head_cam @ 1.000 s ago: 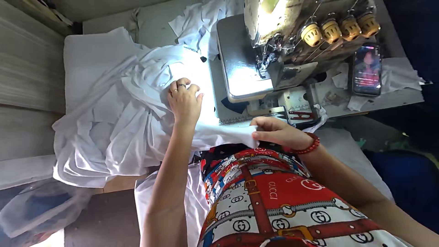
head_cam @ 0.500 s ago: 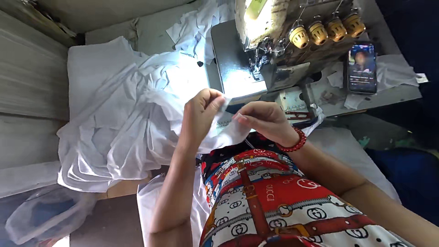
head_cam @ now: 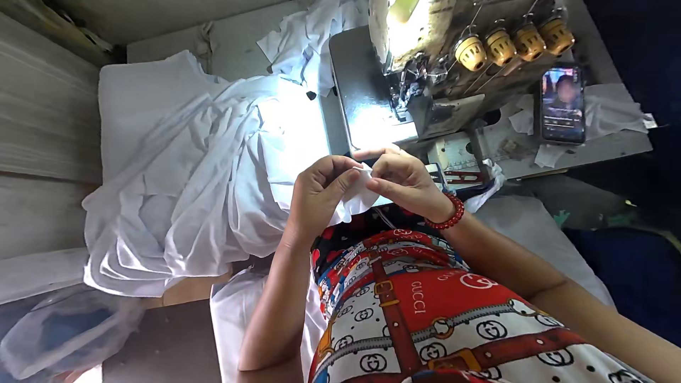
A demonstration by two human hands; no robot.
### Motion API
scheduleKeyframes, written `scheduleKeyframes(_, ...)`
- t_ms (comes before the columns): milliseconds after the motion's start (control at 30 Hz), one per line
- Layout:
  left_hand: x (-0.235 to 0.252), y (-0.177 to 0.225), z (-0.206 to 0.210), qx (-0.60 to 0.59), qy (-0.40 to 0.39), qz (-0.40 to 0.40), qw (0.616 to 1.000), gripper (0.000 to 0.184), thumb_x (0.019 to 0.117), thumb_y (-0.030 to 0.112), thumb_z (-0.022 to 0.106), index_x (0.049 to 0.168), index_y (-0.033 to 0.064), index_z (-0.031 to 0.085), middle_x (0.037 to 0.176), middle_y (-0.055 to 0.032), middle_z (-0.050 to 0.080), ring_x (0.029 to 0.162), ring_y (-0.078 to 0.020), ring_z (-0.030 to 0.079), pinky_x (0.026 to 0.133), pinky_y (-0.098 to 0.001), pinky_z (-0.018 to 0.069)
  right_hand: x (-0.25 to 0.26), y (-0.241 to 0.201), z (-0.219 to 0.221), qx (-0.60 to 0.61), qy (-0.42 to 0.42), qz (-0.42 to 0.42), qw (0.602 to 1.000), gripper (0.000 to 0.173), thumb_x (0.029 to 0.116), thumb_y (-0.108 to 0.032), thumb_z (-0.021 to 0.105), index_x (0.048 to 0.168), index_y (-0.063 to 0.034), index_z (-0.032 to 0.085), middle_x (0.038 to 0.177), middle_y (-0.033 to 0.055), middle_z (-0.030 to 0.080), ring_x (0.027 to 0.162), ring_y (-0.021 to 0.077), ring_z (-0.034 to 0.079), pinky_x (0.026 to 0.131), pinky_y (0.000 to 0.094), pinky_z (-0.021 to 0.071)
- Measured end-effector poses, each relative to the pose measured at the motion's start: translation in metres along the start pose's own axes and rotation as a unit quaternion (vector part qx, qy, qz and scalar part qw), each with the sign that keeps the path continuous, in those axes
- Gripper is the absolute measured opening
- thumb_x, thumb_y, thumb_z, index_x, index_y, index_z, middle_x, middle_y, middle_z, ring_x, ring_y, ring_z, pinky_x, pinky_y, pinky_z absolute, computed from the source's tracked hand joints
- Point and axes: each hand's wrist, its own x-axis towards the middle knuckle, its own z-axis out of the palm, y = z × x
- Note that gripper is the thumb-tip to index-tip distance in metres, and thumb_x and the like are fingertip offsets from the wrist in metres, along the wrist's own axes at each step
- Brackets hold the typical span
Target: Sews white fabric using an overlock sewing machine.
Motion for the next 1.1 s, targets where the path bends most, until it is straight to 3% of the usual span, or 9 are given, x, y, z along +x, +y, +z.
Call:
scheduleKeyframes(67,-0.001,0.0,-0.003,0.01,0.002,0.006,1.0,0.01,0.0993,0.004,0.062,0.106,0.007,0.068,0.085,0.0059,0.069,0.07,0.0018,0.063,0.063,-0.0131,0.0531,0.002,0.0,0.0,0.014,-0.017,-0.018,1.0,0.018,0.0947,-0.016,0.067,0.083,-0.0017,0.063,0.125,0.0114,0.064,0.095,0.0034,0.064,0.075,0.0183,0.0561)
scheduleKeyframes(300,-0.005,-0.001,-0.004,-0.009,0.006,0.009,1.0,0.01,0.1011,0.005,0.059,0.106,0.0084,0.066,0.084,0.0066,0.068,0.071,0.0016,0.063,0.064,-0.0137,0.0539,0.003,0.003,0.001,0.063,-0.01,-0.034,0.997,0.007,0.0916,-0.005,0.07,0.094,-0.002,0.064,0.096,0.0031,0.067,0.084,0.005,0.065,0.075,0.0217,0.058)
scheduleKeyframes(600,-0.007,-0.005,-0.003,-0.036,0.003,0.017,0.999,0.01,0.1016,0.005,0.058,0.108,0.0093,0.065,0.088,0.0068,0.069,0.075,0.0007,0.065,0.069,-0.0155,0.056,0.002,0.002,0.004,0.14,0.024,0.045,0.989,0.019,0.083,0.005,0.074,0.088,-0.0067,0.059,0.083,0.0009,0.064,0.067,0.0026,0.06,0.06,0.016,0.0532)
scheduleKeyframes(667,-0.008,-0.006,-0.001,0.039,0.034,0.038,0.998,0.008,0.1004,0.006,0.061,0.107,0.0082,0.066,0.091,0.0068,0.07,0.08,0.0015,0.066,0.075,-0.0157,0.0563,0.002,0.001,0.004,0.142,0.02,0.063,0.988,0.02,0.0839,0.005,0.072,0.093,-0.0064,0.058,0.082,0.0005,0.064,0.064,0.0024,0.06,0.059,0.0168,0.0547)
scheduleKeyframes(733,-0.009,-0.006,0.0,0.189,0.083,0.062,0.976,0.01,0.0989,0.012,0.065,0.105,0.0064,0.07,0.095,0.0037,0.07,0.09,-0.0022,0.062,0.084,-0.0223,0.05,0.003,0.0,0.003,0.11,0.013,0.078,0.991,0.018,0.0849,0.003,0.072,0.101,-0.0019,0.064,0.084,0.0008,0.067,0.067,0.0025,0.063,0.062,0.0183,0.056)
scheduleKeyframes(800,-0.009,0.0,-0.001,0.265,0.102,0.057,0.957,0.012,0.0991,0.017,0.065,0.103,0.0075,0.072,0.092,0.0033,0.07,0.081,-0.0002,0.059,0.074,-0.0189,0.0462,0.004,-0.003,0.001,0.078,0.01,0.082,0.994,0.012,0.0869,0.001,0.072,0.099,0.0011,0.069,0.086,0.0018,0.07,0.07,0.0028,0.065,0.066,0.0195,0.0582)
scheduleKeyframes(900,0.003,0.02,0.003,0.219,0.077,0.041,0.972,0.011,0.1014,0.013,0.061,0.106,0.0052,0.067,0.089,0.0035,0.065,0.066,0.0045,0.056,0.058,-0.01,0.0471,0.01,-0.017,-0.006,0.079,0.009,0.046,0.996,0.009,0.0908,0.002,0.069,0.099,0.0039,0.071,0.095,0.0052,0.072,0.076,0.0045,0.068,0.069,0.0203,0.0593)
scheduleKeyframes(1033,0.042,0.028,0.027,0.234,0.093,0.232,0.94,0.015,0.105,0.01,0.054,0.105,-0.0031,0.063,0.099,-0.0071,0.063,0.089,-0.0035,0.062,0.08,-0.0165,0.0516,0.014,-0.036,-0.02,0.134,0.067,0.011,0.989,0.011,0.0931,0.004,0.066,0.102,-0.0013,0.066,0.088,0.0014,0.072,0.069,0.0043,0.069,0.06,0.0205,0.0607)
scheduleKeyframes(1100,0.068,0.011,0.045,0.255,0.1,0.326,0.905,0.011,0.1038,0.009,0.057,0.102,0.0003,0.064,0.098,-0.0102,0.064,0.097,-0.0102,0.061,0.088,-0.0194,0.0485,0.009,-0.034,-0.031,0.092,0.114,0.022,0.989,0.015,0.0939,0.002,0.064,0.105,-0.0073,0.061,0.089,-0.0007,0.068,0.068,0.0027,0.066,0.058,0.0182,0.0583)
